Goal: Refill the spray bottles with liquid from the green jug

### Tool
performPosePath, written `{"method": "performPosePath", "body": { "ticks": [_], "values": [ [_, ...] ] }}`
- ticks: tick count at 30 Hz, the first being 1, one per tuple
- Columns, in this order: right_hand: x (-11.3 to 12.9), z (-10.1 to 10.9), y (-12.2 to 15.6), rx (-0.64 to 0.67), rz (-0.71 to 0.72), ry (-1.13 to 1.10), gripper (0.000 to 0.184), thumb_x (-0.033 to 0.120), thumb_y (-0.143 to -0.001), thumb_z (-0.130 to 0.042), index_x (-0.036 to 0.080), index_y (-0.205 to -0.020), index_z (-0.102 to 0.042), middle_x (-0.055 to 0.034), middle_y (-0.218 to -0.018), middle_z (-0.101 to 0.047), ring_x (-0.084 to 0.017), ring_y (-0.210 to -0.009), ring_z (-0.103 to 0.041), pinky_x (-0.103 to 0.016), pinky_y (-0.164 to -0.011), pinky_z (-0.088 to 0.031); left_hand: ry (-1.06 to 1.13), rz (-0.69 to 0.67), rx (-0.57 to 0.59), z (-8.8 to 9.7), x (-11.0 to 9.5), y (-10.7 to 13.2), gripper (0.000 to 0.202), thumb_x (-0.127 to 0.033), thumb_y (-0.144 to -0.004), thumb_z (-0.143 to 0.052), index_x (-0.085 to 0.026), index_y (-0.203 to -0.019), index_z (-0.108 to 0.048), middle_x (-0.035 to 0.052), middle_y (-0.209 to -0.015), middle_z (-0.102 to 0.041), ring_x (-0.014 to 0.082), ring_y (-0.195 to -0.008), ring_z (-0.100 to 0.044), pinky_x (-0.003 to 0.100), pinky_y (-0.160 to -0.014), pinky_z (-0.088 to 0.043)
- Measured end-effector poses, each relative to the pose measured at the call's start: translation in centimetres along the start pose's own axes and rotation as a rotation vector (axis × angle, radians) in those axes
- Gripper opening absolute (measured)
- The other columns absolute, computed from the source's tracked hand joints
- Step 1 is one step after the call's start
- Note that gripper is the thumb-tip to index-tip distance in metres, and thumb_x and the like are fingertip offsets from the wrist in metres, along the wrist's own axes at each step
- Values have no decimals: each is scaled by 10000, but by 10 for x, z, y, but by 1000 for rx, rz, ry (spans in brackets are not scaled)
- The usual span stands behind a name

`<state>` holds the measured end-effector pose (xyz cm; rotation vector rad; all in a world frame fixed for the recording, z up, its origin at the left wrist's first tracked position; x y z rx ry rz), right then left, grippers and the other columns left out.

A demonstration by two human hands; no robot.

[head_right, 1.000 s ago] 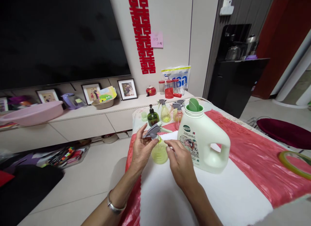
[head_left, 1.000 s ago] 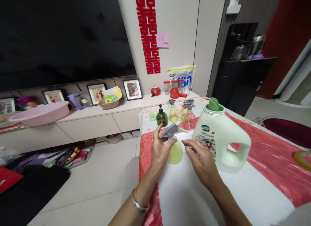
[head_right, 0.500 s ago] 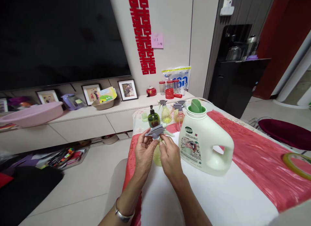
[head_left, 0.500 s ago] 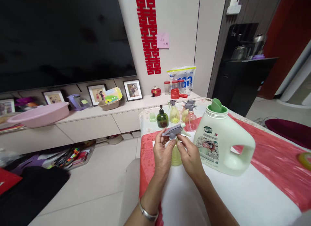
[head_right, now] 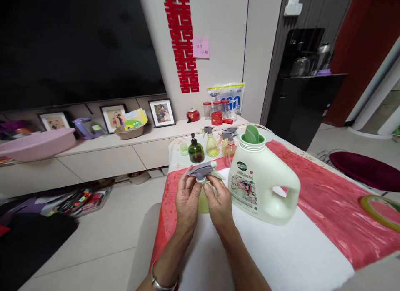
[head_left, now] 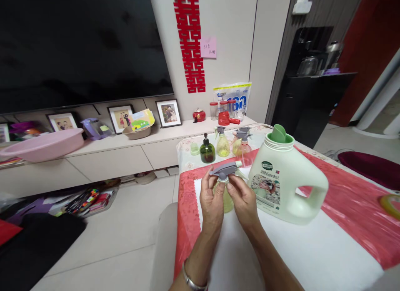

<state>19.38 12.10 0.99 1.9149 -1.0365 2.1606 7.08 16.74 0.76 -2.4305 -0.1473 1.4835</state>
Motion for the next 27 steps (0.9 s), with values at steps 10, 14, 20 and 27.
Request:
{"method": "performPosePath", "body": {
  "ticks": [10, 14, 20, 27],
  "values": [
    [-8, -3, -2, 3, -100, -90, 410, 510, -878, -643, 175, -1098, -728, -108, -1160, -721, -267, -1097, -664, -445, -1014, -497, -114, -57, -50, 13, 9, 2, 357, -465, -870, -727, -228, -1126, -651, 71, -1176, -695, 219, -1148, -646, 375, -1059, -467],
    [-12, -5, -2, 1, -126, -148, 414, 521, -862, -663, 179, -1086, -733, -104, -1157, -721, -271, -1118, -654, -452, -1036, -484, -135, -71, -90, 17, 9, 5, 357, -478, -854, -737, -213, -1078, -654, 67, -1110, -688, 222, -1079, -658, 379, -998, -494],
    [-13, -14, 0, 20, -161, -291, 452, 524, -826, -712, 167, -1103, -697, -114, -1128, -730, -258, -1074, -687, -435, -1025, -518, -217, -80, -109, 18, 5, 8, 371, -513, -889, -680, -204, -1093, -672, 79, -1123, -696, 234, -1112, -644, 389, -1017, -482],
    [-16, -15, 2, 12, -189, -343, 368, 463, -807, -767, 179, -1019, -667, -70, -997, -731, -220, -967, -694, -352, -888, -569, -134, -75, -74, 15, 8, 5, 392, -490, -859, -727, -205, -1115, -642, 78, -1110, -679, 225, -1067, -655, 364, -969, -509]
  ]
}}
Point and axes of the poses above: each hand's wrist, its own y-axis away from the middle knuckle, its own z-axis out of the back of the hand, x = y × z, the point moved 9 cm from there along -y, towards the middle knuckle
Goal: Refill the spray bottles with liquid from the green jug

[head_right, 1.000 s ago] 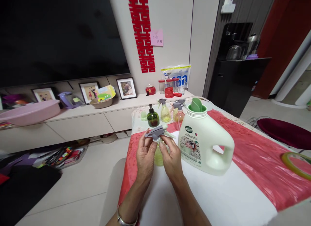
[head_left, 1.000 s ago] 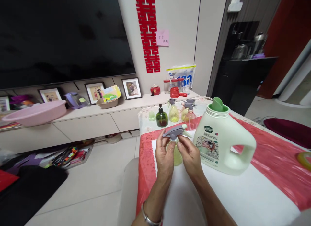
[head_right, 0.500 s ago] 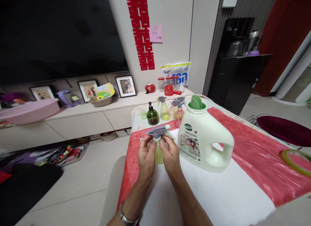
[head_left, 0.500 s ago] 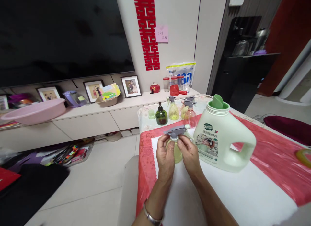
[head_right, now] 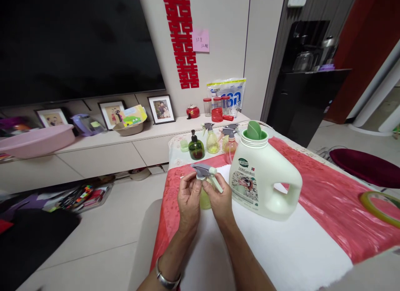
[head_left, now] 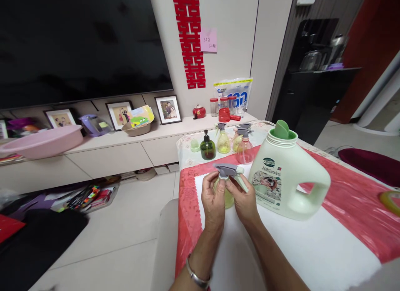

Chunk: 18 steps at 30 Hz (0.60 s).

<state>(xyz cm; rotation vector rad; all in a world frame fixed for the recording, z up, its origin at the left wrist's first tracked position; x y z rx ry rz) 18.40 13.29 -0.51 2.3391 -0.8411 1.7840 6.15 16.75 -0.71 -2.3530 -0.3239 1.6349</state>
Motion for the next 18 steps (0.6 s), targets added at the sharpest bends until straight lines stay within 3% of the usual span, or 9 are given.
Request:
{"method": "performPosePath", "body": {
  "ticks": [4, 13, 18],
  "values": [
    [-5, 7, -1, -15, 21, 29, 338, 448, -853, -726, 178, -1052, -684, -61, -998, -721, -214, -973, -676, -343, -912, -544, -26, -18, -20, -1, -4, 0, 353, -492, -864, -719, -202, -1053, -653, 63, -1041, -679, 215, -1014, -657, 353, -942, -508],
    [-1, 6, -3, 55, 94, 89, 381, 387, -847, -725, 191, -1172, -692, -81, -1142, -690, -223, -1064, -648, -365, -999, -507, -110, -28, 13, -4, -7, 2, 342, -505, -939, -610, -202, -1093, -655, 95, -1130, -673, 250, -1136, -621, 422, -1049, -450],
    [6, 1, -4, 64, 90, 72, 337, 433, -886, -671, 202, -1129, -709, -80, -1165, -679, -229, -1141, -625, -394, -1055, -480, -9, -6, 18, -4, -6, 2, 400, -493, -884, -700, -224, -1167, -613, 92, -1194, -660, 239, -1148, -636, 406, -1039, -478]
  ]
}}
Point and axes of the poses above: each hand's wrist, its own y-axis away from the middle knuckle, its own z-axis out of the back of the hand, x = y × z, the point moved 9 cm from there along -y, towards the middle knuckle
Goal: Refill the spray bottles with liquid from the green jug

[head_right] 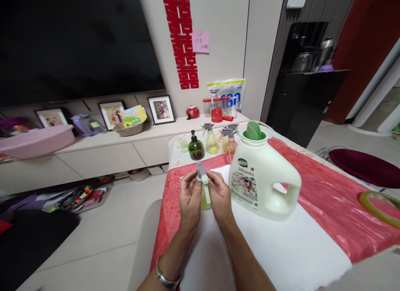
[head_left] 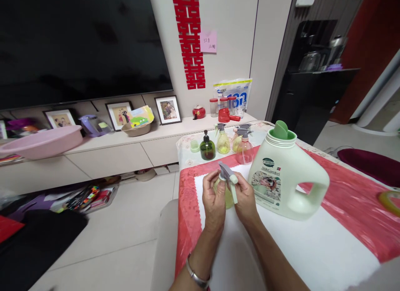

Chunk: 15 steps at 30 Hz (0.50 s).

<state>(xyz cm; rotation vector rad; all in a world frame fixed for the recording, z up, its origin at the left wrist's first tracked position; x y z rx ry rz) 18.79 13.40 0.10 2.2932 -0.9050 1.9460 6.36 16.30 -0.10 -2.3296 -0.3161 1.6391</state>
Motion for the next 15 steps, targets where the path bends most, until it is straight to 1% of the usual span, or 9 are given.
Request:
{"method": "performPosePath", "body": {
  "ticks": [2, 5, 7, 9, 12, 15],
  "values": [
    [1, -1, 0, -14, -11, -19, 369, 459, -855, -702, 203, -1120, -701, -77, -1144, -689, -230, -1121, -638, -399, -1046, -491, 32, -17, 6, 0, -2, -1, 398, -482, -857, -736, -225, -1138, -618, 83, -1157, -665, 232, -1113, -651, 398, -1018, -495],
    [0, -1, 0, -27, -31, -46, 396, 480, -815, -740, 196, -1085, -683, -79, -1093, -710, -228, -1058, -667, -388, -992, -525, 13, -40, 14, 0, -3, -4, 323, -459, -866, -731, -213, -1060, -654, 66, -1068, -675, 222, -1045, -661, 381, -982, -509],
    [-3, -1, 1, -26, -43, -59, 397, 486, -813, -747, 195, -1071, -669, -78, -1063, -718, -222, -1009, -681, -375, -946, -544, -1, -42, 14, 1, -2, -5, 279, -441, -884, -711, -211, -1036, -669, 60, -1047, -679, 221, -1030, -657, 371, -969, -506],
    [-6, 1, 1, -28, -49, -63, 393, 506, -842, -716, 193, -1074, -662, -79, -1054, -716, -217, -983, -684, -369, -917, -549, -14, -45, 16, 2, -1, -6, 246, -423, -898, -694, -213, -1027, -677, 59, -1049, -680, 226, -1037, -651, 371, -970, -497],
    [-9, 4, 1, -38, -42, -40, 403, 521, -898, -647, 193, -1132, -670, -87, -1114, -698, -222, -1042, -663, -383, -962, -521, -52, -66, 26, 1, -3, -5, 217, -401, -911, -678, -221, -1031, -687, 63, -1070, -677, 238, -1058, -641, 384, -984, -484],
    [-7, 6, 0, -39, -25, 1, 416, 508, -893, -656, 200, -1170, -695, -88, -1202, -662, -232, -1154, -611, -390, -1046, -466, -79, -94, 46, -2, -8, -4, 251, -420, -900, -692, -223, -1055, -682, 69, -1085, -668, 241, -1068, -635, 383, -982, -488]
  ]
}}
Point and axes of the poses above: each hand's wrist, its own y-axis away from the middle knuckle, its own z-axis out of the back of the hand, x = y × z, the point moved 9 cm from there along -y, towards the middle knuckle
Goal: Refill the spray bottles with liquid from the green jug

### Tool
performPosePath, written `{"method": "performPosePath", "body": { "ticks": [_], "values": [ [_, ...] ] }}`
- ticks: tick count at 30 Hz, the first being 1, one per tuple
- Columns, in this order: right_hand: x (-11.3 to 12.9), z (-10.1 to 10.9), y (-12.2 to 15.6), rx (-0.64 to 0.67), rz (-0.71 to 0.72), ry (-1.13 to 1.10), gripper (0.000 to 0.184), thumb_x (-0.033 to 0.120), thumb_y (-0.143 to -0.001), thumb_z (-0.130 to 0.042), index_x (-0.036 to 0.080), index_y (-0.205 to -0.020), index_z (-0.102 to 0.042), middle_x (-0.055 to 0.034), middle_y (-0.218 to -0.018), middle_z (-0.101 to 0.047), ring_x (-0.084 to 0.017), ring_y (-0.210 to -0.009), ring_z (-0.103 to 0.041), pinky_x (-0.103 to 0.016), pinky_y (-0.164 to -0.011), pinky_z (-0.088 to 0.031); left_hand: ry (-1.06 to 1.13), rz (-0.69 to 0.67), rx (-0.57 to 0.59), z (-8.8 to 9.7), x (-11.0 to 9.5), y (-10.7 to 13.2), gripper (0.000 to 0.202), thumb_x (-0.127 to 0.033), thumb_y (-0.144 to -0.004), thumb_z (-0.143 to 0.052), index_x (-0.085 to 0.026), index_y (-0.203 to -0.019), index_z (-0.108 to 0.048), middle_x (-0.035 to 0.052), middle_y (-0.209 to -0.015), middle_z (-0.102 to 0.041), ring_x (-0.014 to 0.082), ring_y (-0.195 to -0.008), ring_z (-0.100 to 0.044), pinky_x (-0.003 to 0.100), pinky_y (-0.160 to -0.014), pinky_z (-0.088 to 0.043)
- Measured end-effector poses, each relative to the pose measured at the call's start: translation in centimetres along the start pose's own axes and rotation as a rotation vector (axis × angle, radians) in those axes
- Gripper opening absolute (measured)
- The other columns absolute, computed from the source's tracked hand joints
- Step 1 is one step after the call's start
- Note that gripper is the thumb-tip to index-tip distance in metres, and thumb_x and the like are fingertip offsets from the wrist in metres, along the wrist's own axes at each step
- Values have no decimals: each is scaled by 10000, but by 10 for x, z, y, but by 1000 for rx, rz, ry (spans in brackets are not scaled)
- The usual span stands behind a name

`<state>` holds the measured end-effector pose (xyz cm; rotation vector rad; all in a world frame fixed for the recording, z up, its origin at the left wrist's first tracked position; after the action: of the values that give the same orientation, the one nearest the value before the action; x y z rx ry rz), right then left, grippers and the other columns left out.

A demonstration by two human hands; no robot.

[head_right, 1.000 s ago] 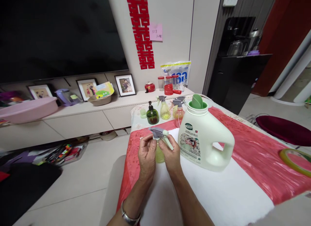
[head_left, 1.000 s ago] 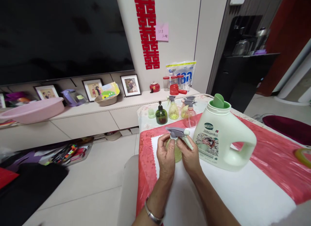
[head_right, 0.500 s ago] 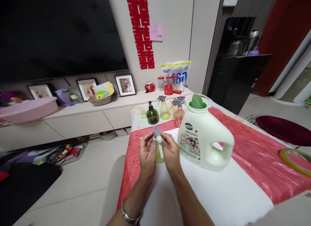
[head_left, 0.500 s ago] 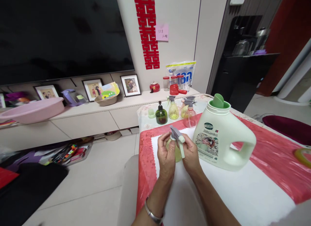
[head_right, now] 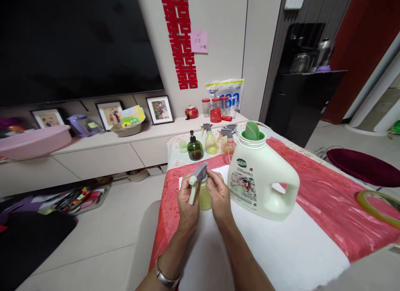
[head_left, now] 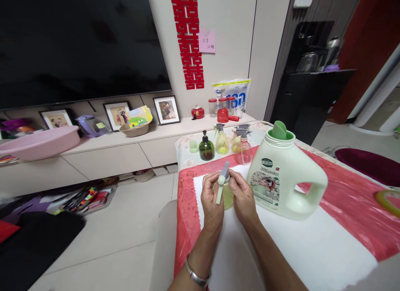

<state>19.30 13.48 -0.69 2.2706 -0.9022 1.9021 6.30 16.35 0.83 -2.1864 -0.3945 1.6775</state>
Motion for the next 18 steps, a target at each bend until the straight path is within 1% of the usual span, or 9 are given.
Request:
{"method": "performPosePath", "body": {
  "ticks": [2, 4, 7, 10, 12, 14, 16, 18],
  "values": [
    [2, 0, -1, 2, 10, 15, 408, 503, -879, -671, 201, -1150, -715, -86, -1216, -647, -235, -1188, -586, -382, -1065, -449, 24, -13, -3, -1, -2, 1, 301, -448, -881, -714, -220, -1071, -665, 70, -1077, -667, 234, -1047, -641, 373, -963, -503],
    [3, 0, -1, 1, 12, 12, 399, 495, -868, -686, 199, -1133, -720, -83, -1202, -646, -232, -1181, -586, -377, -1065, -447, 58, -3, -35, 1, -1, 1, 322, -459, -866, -733, -219, -1065, -649, 58, -1047, -666, 217, -1009, -651, 357, -941, -513],
    [0, 0, -1, -4, -3, -18, 398, 485, -850, -710, 193, -1121, -709, -80, -1167, -660, -224, -1130, -611, -378, -1045, -462, 82, 66, -94, 5, 9, 2, 305, -453, -852, -750, -217, -1020, -653, 30, -979, -666, 191, -942, -655, 326, -901, -517],
    [-3, -2, 1, -8, -23, -64, 400, 489, -825, -735, 196, -1094, -693, -75, -1123, -687, -217, -1068, -641, -371, -993, -498, 82, 117, -112, 8, 16, 3, 298, -465, -855, -736, -210, -995, -674, 21, -940, -691, 185, -897, -660, 314, -865, -520],
    [-3, -4, 2, -4, -34, -90, 400, 490, -812, -750, 196, -1075, -681, -74, -1085, -705, -215, -1023, -659, -366, -957, -516, 87, 112, -91, 7, 16, 2, 308, -482, -877, -705, -198, -994, -679, 33, -945, -711, 193, -898, -672, 319, -862, -526],
    [-2, -7, 2, 3, -37, -105, 393, 478, -802, -766, 196, -1059, -669, -74, -1060, -714, -218, -1009, -666, -364, -944, -520, 116, 92, -45, 3, 13, 1, 328, -486, -884, -695, -184, -1012, -683, 54, -970, -726, 207, -922, -688, 331, -878, -531],
    [-1, -8, 2, 10, -29, -108, 382, 462, -801, -773, 198, -1055, -665, -70, -1058, -712, -222, -1030, -661, -366, -959, -511, 159, 69, -5, -2, 10, -1, 344, -474, -866, -722, -184, -1048, -682, 66, -1002, -738, 218, -954, -699, 340, -903, -532],
    [1, -8, 1, 18, -12, -97, 374, 455, -808, -769, 201, -1066, -673, -66, -1074, -700, -225, -1063, -643, -366, -981, -493, 192, 57, 11, -5, 10, -2, 346, -451, -849, -750, -198, -1074, -678, 61, -1020, -746, 217, -970, -705, 341, -921, -530]
  ]
}}
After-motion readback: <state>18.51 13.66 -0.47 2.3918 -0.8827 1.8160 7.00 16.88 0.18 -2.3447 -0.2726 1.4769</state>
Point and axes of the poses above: each hand's wrist, its own y-axis away from the middle knuckle, its own z-axis out of the back of the hand, x = y × z, the point moved 9 cm from there along -y, towards the middle knuckle
